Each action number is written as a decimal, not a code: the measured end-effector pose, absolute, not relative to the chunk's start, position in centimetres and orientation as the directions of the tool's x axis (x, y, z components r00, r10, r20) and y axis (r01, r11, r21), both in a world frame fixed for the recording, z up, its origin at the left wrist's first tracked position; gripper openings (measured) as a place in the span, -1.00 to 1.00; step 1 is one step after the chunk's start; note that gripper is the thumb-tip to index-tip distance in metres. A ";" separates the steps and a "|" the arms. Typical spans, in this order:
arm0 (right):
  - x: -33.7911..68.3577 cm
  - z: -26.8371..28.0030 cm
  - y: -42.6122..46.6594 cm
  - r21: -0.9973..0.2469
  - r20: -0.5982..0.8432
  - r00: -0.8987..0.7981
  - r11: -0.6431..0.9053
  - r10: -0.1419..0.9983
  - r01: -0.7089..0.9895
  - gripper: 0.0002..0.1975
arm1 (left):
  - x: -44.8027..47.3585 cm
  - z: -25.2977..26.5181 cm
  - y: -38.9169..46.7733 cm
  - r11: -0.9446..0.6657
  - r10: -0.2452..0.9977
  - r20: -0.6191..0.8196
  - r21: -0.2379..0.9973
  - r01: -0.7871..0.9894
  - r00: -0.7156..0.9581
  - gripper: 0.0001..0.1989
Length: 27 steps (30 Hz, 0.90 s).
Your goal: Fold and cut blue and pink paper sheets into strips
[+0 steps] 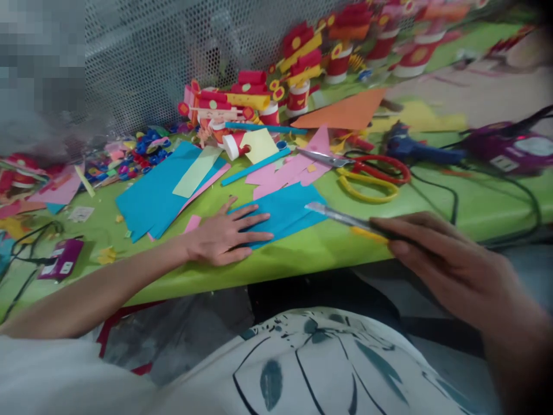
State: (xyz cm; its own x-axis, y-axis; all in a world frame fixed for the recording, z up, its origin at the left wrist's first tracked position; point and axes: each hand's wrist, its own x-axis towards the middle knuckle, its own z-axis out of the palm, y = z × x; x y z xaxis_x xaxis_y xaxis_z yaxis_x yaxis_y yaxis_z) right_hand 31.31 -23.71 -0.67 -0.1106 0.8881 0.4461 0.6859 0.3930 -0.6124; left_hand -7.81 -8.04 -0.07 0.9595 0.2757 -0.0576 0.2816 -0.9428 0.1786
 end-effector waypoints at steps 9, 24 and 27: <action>34.0 -1.8 -19.0 -0.536 0.506 -0.014 0.327 0.862 0.778 -0.61 | -3.7 1.3 -9.3 -0.843 0.483 0.017 0.280 0.460 0.875 -0.67; 36.0 -4.5 -16.1 -0.489 0.632 -0.115 0.509 0.766 0.709 -0.62 | -3.1 2.0 -7.6 -0.109 0.794 -0.295 0.790 0.603 0.531 -0.22; 36.1 -4.4 -16.2 -0.479 0.650 -0.128 0.534 0.750 0.697 -0.59 | -3.8 1.9 -6.9 -0.065 0.788 -0.308 0.819 0.570 0.534 -0.24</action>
State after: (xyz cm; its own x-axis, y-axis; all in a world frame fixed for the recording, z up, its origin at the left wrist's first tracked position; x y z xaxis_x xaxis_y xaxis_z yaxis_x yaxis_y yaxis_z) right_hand 36.09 -16.25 -4.40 -0.1278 0.7495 0.6495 0.6967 0.5339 -0.4791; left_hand -3.77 -6.87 1.90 0.5336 0.7876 -0.3083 0.5697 -0.0653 0.8193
